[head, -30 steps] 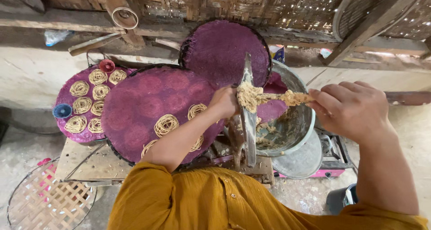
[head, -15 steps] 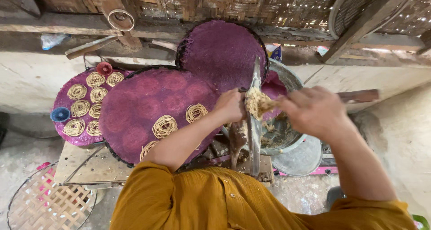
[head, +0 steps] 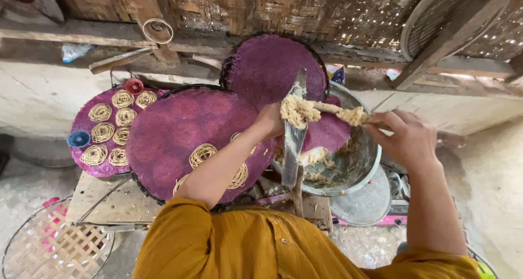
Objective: The person uses a manual dough extruder, loading dough into the tube and turning the handle to press out strands onto round purple trays, forming spiral nests. They cut the extruded strands with a stick, arrange the nests on the trays, and reload the press with more dough to continue.
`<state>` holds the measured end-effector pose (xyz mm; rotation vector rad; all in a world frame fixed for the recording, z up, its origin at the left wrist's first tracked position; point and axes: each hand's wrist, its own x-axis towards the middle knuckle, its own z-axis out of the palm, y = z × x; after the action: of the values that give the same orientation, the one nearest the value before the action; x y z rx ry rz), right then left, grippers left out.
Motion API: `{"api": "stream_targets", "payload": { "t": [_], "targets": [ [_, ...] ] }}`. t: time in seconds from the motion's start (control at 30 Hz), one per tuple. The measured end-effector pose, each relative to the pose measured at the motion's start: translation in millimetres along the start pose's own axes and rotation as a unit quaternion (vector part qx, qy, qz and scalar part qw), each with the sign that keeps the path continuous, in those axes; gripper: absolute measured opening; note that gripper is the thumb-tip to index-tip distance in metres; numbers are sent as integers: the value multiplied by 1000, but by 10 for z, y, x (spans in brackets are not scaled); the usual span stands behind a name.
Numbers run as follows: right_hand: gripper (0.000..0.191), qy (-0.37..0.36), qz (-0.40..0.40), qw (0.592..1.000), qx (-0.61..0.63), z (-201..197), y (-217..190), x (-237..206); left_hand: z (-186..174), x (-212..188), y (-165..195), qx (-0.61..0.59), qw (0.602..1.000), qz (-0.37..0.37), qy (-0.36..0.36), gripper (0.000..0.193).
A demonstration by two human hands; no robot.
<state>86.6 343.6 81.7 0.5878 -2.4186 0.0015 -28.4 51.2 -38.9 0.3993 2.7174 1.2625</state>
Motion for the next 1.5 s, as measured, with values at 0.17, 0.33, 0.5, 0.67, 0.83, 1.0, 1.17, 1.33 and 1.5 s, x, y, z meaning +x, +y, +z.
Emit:
{"api": "stream_targets", "payload": {
  "t": [0.17,0.33,0.5,0.67,0.83,1.0,1.17,1.33,1.5],
  "targets": [
    [21,-46,15,997,53,-36,136,-68,-31,15,48,23,997,-77,-16,38],
    [23,-124,2,992,3,-440,126,158,155,-37,51,74,997,-4,-7,43],
    [33,-299,16,954,-16,-702,-38,547,323,-161,122,83,982,162,50,21],
    [33,-401,11,913,-80,-468,-404,691,322,-262,294,81,992,85,-37,20],
    [17,-179,-211,950,-143,-82,-697,438,357,-201,224,78,995,44,-43,19],
    [17,47,-373,907,-189,-173,-530,270,219,-137,37,77,994,74,-27,25],
    [16,155,59,982,87,-437,-139,-253,-30,-45,51,-109,985,-129,-31,37],
    [14,17,346,763,546,867,-457,-543,269,-77,343,-35,999,-40,-6,44],
    [21,-86,354,825,431,743,-327,-937,115,-4,152,59,997,-49,11,53]
  ]
}}
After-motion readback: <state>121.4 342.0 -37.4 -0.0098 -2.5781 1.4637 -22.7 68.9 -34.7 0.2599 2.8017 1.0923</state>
